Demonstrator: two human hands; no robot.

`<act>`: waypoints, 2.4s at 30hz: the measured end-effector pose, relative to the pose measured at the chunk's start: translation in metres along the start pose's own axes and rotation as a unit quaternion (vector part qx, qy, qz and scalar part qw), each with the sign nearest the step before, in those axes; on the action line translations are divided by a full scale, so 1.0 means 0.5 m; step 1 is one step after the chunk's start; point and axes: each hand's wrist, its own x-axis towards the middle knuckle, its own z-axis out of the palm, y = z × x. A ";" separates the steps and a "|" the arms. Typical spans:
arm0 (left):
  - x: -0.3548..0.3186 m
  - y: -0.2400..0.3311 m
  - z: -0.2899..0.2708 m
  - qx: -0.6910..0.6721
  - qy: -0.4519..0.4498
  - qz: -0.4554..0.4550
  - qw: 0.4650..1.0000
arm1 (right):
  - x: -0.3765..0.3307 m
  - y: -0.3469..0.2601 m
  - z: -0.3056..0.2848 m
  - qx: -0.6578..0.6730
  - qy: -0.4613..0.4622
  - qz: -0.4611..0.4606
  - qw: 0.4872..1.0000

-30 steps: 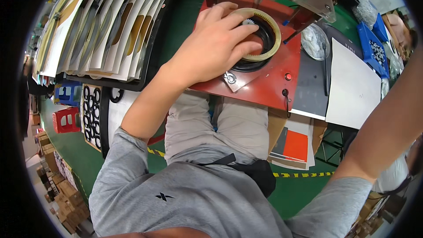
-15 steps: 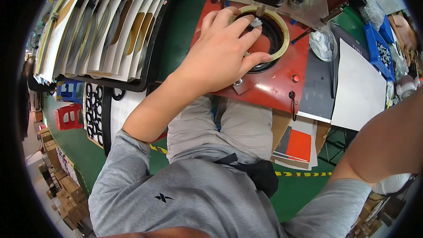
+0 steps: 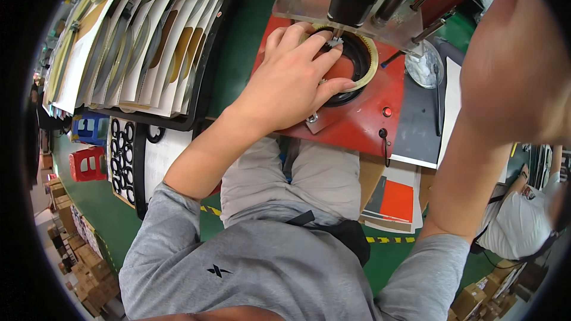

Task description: Greasing gear rings and assembling them into circular housings on a production line.

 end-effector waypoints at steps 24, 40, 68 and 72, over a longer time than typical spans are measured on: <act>-0.199 -0.093 0.036 -0.353 0.149 -0.282 0.880 | -0.298 -0.198 -0.084 -0.262 -0.517 0.166 0.798; -0.119 -0.041 -0.056 -0.192 0.156 -0.047 0.968 | -0.281 -0.169 -0.034 -0.042 -0.289 0.261 0.920; -0.048 -0.060 -0.076 -0.206 -0.039 0.065 0.976 | -0.276 -0.131 0.077 -0.036 -0.331 0.107 0.937; -0.044 -0.071 -0.072 -0.218 -0.048 0.068 0.972 | -0.275 -0.130 0.075 -0.031 -0.321 0.117 0.939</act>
